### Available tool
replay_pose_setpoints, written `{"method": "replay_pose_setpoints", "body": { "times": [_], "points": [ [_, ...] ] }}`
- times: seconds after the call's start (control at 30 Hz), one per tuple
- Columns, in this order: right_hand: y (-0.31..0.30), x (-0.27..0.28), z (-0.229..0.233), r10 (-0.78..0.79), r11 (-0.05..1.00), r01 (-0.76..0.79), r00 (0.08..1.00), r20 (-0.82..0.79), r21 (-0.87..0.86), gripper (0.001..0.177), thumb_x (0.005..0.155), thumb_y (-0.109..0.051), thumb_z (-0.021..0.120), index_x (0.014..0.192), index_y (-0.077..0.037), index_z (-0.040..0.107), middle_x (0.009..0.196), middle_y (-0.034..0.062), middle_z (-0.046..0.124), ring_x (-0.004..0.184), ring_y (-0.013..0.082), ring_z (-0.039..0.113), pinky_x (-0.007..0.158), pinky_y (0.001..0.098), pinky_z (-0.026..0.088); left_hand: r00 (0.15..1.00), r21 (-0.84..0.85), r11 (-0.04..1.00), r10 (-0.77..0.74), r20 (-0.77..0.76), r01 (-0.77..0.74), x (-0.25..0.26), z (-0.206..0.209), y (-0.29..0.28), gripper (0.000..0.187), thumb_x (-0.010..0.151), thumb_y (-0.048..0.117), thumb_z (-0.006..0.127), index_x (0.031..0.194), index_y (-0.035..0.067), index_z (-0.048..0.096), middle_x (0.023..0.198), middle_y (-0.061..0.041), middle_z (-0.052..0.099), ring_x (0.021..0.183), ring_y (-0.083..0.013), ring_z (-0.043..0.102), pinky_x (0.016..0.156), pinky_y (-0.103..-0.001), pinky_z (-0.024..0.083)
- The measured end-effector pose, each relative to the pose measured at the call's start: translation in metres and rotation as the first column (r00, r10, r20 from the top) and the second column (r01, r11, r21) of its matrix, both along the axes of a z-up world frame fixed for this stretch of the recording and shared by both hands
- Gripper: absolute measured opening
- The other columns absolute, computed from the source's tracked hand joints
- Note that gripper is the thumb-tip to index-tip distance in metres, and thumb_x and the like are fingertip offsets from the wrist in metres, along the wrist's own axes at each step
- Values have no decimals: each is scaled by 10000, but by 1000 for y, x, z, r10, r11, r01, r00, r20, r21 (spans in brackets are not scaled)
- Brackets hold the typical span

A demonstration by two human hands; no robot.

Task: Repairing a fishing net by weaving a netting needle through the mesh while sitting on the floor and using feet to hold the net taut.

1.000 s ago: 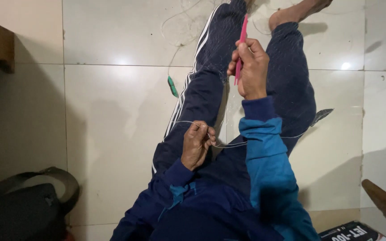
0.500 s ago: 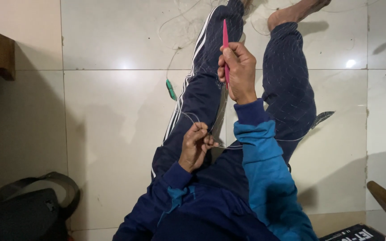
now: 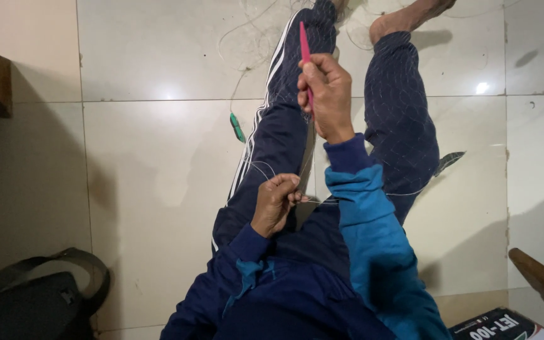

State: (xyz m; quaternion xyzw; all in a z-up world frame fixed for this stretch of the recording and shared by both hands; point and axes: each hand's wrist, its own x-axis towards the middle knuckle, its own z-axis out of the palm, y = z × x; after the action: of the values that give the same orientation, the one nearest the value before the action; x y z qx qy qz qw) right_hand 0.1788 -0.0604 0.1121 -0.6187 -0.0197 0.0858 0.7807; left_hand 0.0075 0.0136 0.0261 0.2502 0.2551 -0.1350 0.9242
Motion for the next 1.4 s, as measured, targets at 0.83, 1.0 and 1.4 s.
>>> {"method": "replay_pose_setpoints", "body": {
  "times": [0.83,1.0,1.4],
  "points": [
    [116,-86,-7,22,925,209,804,594,-317,134,936,-169,509,959,-128,634,745,64,634,642,229,652,539,299,537,989,450,881,124,75,-145,-2,-67,-20,120,819,3,614,895,-78,571,557,-155,554,493,-216,586,518,-421,568],
    [115,-87,-3,53,935,172,794,605,-309,136,939,-166,500,960,-113,623,733,71,614,652,250,649,523,303,529,977,356,914,151,151,-196,-3,-85,-20,131,831,-2,617,901,-102,571,560,-198,567,495,-247,602,522,-484,564],
    [110,-101,9,89,935,145,787,611,-324,116,923,-141,513,936,-90,616,641,59,553,527,185,592,438,265,485,946,578,808,-88,313,-116,-22,-68,-2,186,836,34,540,1017,-2,562,861,-95,584,741,-169,576,712,-311,482]
  ]
}}
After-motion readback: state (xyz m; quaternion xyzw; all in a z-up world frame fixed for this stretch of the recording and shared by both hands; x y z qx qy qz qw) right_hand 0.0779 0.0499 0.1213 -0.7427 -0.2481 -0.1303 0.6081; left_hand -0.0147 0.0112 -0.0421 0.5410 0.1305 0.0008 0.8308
